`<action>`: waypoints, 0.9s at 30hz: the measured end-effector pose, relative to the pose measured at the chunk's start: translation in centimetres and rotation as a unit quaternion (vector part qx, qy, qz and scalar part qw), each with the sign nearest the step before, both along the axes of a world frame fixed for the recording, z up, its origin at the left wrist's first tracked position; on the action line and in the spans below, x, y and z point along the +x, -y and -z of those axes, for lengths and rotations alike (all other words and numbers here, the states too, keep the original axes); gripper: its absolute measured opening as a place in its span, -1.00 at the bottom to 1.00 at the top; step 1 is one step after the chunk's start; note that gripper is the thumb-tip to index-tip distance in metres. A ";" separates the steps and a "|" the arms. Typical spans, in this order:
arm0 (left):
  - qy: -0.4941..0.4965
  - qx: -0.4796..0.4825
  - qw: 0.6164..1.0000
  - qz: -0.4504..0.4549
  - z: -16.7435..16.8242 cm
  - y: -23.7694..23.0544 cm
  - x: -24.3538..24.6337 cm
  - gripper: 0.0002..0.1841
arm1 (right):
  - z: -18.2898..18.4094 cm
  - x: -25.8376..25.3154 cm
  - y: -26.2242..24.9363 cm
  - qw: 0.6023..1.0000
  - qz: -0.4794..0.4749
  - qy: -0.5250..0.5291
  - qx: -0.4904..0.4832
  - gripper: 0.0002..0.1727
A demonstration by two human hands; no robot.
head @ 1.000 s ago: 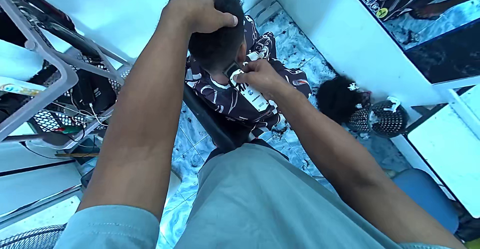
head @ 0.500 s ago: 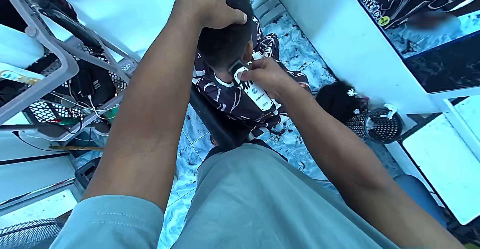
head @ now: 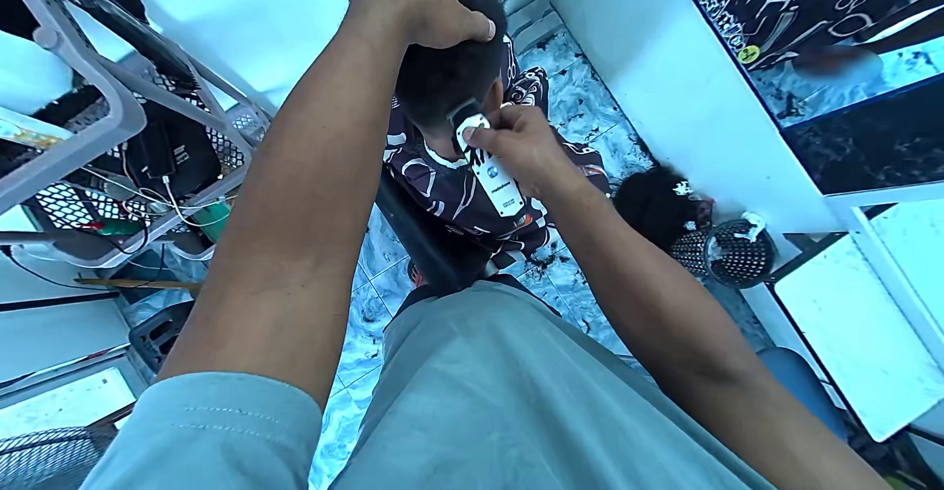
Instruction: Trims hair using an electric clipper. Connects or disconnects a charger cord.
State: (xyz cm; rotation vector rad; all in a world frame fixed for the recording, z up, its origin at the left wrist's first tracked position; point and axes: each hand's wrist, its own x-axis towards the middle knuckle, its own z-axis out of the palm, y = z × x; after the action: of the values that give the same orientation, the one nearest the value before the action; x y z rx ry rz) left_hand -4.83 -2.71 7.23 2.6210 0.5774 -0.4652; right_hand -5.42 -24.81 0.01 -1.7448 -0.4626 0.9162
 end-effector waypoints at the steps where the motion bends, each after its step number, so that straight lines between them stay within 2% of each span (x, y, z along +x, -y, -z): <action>1: -0.003 0.010 1.000 0.002 0.0 -0.1 0.1 -0.06 | 0.4 -0.1 0.1 1.000 -0.012 0.014 -0.022 -0.70; 3: -0.001 0.016 1.000 0.004 0.1 -0.1 0.3 -0.05 | 0.7 -0.3 0.2 0.999 -0.019 0.016 -0.042 -0.69; 7: 0.002 -0.007 1.000 0.001 0.0 0.2 0.3 -0.11 | -0.5 -0.4 -0.4 1.000 0.023 0.009 0.006 -0.68; 11: 0.003 0.006 1.000 0.013 0.2 0.1 0.9 -0.12 | 0.6 -0.6 -0.1 0.996 -0.008 0.057 -0.062 -0.66; 15: 0.005 -0.008 1.000 0.019 0.3 0.1 0.8 -0.12 | -0.4 -0.7 -0.6 0.999 0.030 0.022 0.007 -0.65; 19: 0.001 0.004 1.000 0.020 0.2 0.1 1.0 -0.13 | 0.6 -0.8 -0.4 0.998 0.014 0.033 -0.049 -0.67; 23: 0.004 -0.001 1.000 0.021 0.2 0.1 0.7 -0.15 | -0.6 -0.7 -0.4 0.999 0.040 -0.004 0.012 -0.69; 27: 0.003 0.012 1.000 0.025 0.2 0.1 0.9 -0.13 | 0.1 -0.9 -0.2 0.999 0.027 0.012 -0.013 -0.69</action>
State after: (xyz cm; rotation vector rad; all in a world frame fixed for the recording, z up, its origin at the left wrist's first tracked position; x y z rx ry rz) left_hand -3.94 -2.78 7.03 2.6648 0.5191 -0.4678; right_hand -6.31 -24.57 -0.11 -1.7844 -0.4186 0.8673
